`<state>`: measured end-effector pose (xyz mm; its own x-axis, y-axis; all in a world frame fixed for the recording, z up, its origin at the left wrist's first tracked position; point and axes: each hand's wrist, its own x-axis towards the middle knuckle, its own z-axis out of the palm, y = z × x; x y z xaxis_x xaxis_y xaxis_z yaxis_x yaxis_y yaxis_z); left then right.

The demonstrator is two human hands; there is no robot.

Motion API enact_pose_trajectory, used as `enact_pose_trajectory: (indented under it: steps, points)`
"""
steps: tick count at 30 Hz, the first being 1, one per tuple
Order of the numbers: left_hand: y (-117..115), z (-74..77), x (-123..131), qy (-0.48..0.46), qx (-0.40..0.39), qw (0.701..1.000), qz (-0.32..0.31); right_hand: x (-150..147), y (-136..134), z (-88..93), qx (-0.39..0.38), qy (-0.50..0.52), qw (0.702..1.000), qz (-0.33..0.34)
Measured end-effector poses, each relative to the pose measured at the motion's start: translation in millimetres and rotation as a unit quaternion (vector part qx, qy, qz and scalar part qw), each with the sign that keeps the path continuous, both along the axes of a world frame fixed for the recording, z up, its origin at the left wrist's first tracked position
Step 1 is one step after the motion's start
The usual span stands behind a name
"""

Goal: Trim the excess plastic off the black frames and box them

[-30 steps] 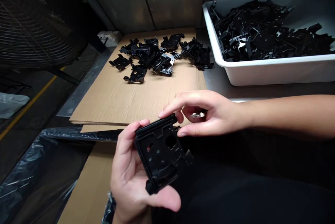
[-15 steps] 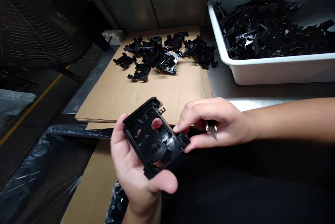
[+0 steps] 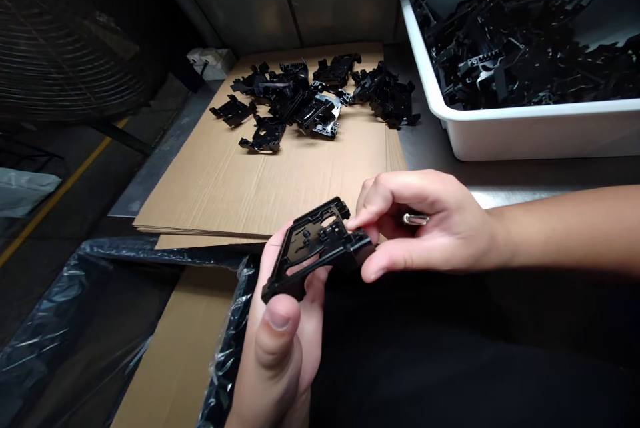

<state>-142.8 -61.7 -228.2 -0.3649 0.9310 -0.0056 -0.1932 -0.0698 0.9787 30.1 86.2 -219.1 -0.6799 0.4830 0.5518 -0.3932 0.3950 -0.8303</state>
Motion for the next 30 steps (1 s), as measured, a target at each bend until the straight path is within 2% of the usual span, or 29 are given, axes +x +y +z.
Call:
enact_pose_trajectory:
  steps: [3,8,20,30]
  points:
    - [4.5,-1.8,0.8,-0.085,-0.001,0.996,-0.042,0.4,0.3,0.7,-0.020,-0.003,1.000,-0.002]
    - [4.9,-5.3,-0.2,-0.138,0.001,0.989,-0.052,-0.9,1.3,-0.5,-0.031,-0.008,0.999,-0.002]
    - [8.4,-6.5,1.6,-0.146,-0.018,0.989,-0.006,-1.9,1.1,-1.2,-0.020,-0.006,1.000,-0.009]
    - [5.4,-6.7,0.3,-0.162,-0.031,0.986,-0.039,-2.1,3.0,-2.9,-0.002,0.002,1.000,-0.015]
